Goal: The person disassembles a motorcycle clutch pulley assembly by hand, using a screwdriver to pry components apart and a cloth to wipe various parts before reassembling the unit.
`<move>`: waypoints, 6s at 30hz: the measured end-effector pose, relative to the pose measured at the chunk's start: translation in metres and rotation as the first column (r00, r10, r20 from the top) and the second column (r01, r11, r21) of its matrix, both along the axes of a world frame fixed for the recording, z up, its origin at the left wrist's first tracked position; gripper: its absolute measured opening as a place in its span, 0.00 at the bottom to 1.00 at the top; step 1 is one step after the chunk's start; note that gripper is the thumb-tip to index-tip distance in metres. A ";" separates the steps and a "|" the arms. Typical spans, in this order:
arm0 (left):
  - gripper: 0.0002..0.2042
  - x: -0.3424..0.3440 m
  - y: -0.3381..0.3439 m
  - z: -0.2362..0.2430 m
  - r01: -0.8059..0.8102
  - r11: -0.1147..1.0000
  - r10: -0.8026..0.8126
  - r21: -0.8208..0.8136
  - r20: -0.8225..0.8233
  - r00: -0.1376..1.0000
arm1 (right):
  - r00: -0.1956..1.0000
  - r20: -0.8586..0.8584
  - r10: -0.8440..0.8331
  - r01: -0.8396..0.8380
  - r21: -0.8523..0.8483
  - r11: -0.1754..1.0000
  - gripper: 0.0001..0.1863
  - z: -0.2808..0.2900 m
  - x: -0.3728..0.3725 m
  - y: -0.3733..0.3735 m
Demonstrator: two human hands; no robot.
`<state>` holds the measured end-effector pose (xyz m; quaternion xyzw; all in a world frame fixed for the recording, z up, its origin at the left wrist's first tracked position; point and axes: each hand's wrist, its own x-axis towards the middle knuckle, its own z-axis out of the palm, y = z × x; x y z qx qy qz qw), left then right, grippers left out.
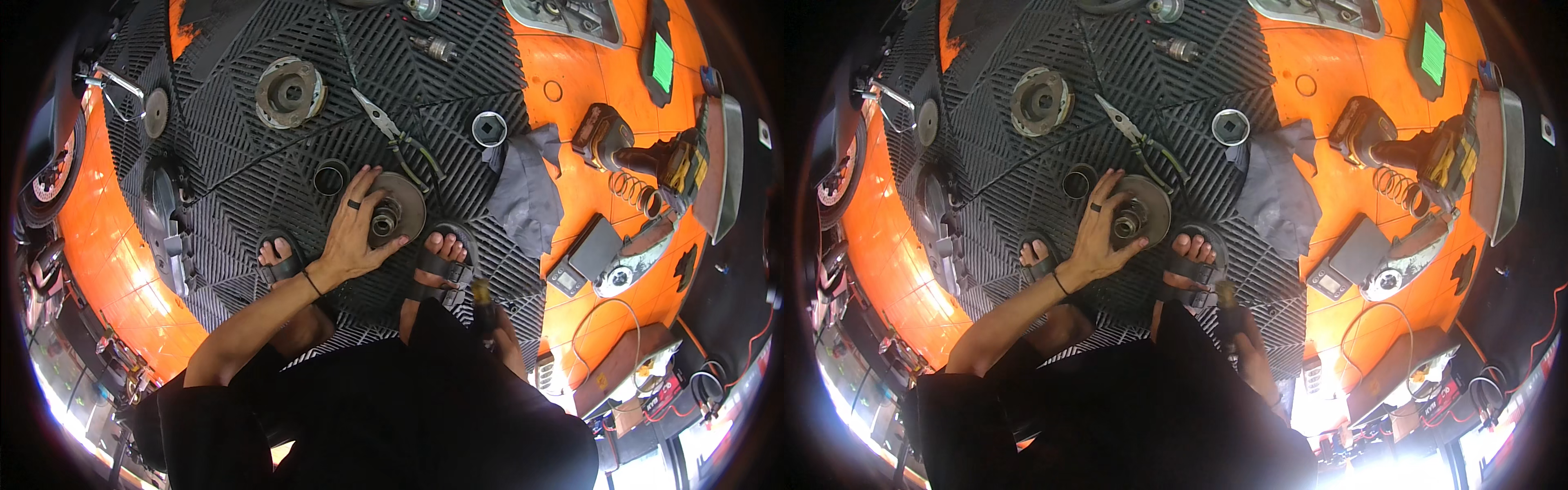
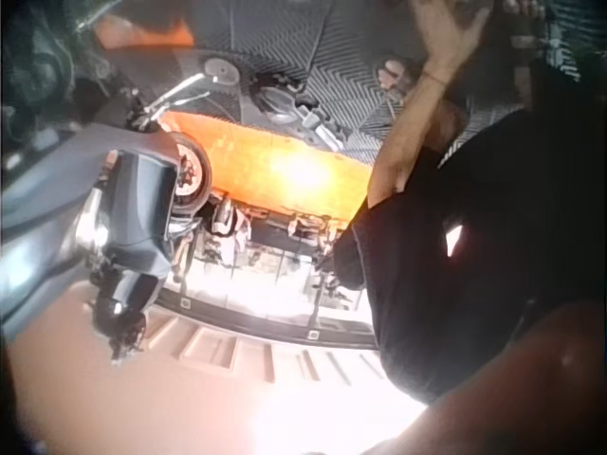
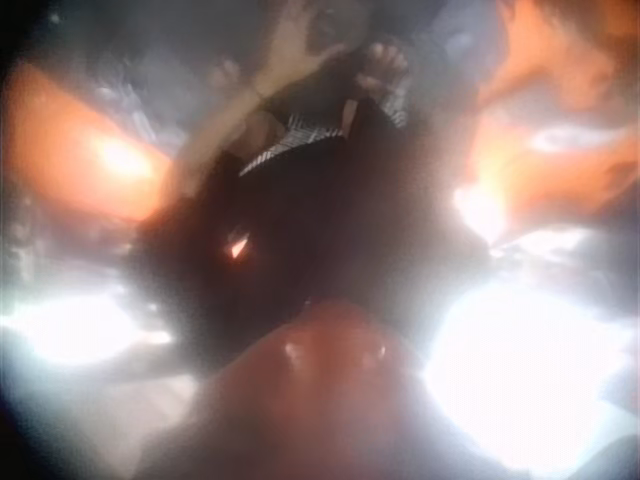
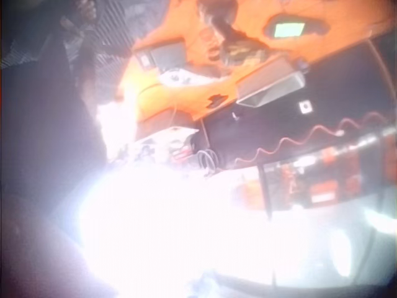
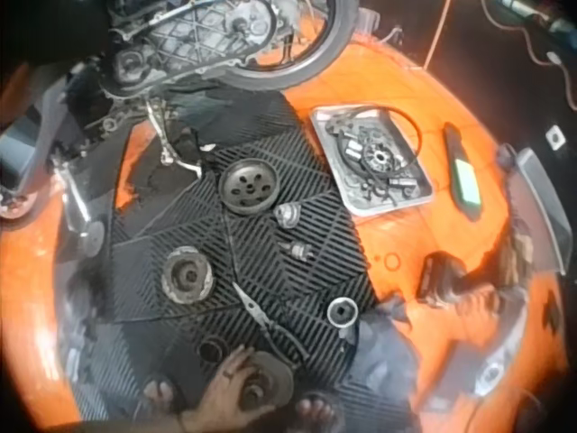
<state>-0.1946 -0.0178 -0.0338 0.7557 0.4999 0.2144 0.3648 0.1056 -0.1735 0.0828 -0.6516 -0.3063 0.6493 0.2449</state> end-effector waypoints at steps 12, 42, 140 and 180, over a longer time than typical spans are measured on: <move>0.39 0.005 0.005 -0.016 -0.065 0.980 0.077 0.190 -0.061 0.995 | 0.940 -0.055 0.336 -0.328 0.112 0.938 0.34 -0.026 -0.001 0.150; 0.26 0.010 -0.009 0.015 -0.318 0.895 0.358 -0.314 0.077 0.931 | 0.917 0.002 0.399 -0.395 0.146 0.907 0.20 -0.033 -0.016 0.206; 0.18 0.034 0.048 0.046 -0.322 0.821 0.127 -0.471 -0.399 0.908 | 0.996 0.075 0.051 -0.071 0.295 0.953 0.28 -0.062 -0.015 0.099; 0.19 0.105 0.063 0.007 -0.285 0.914 -0.050 -0.288 -0.779 0.625 | 0.703 0.691 0.168 -0.663 0.552 0.507 0.24 -0.137 -0.057 0.133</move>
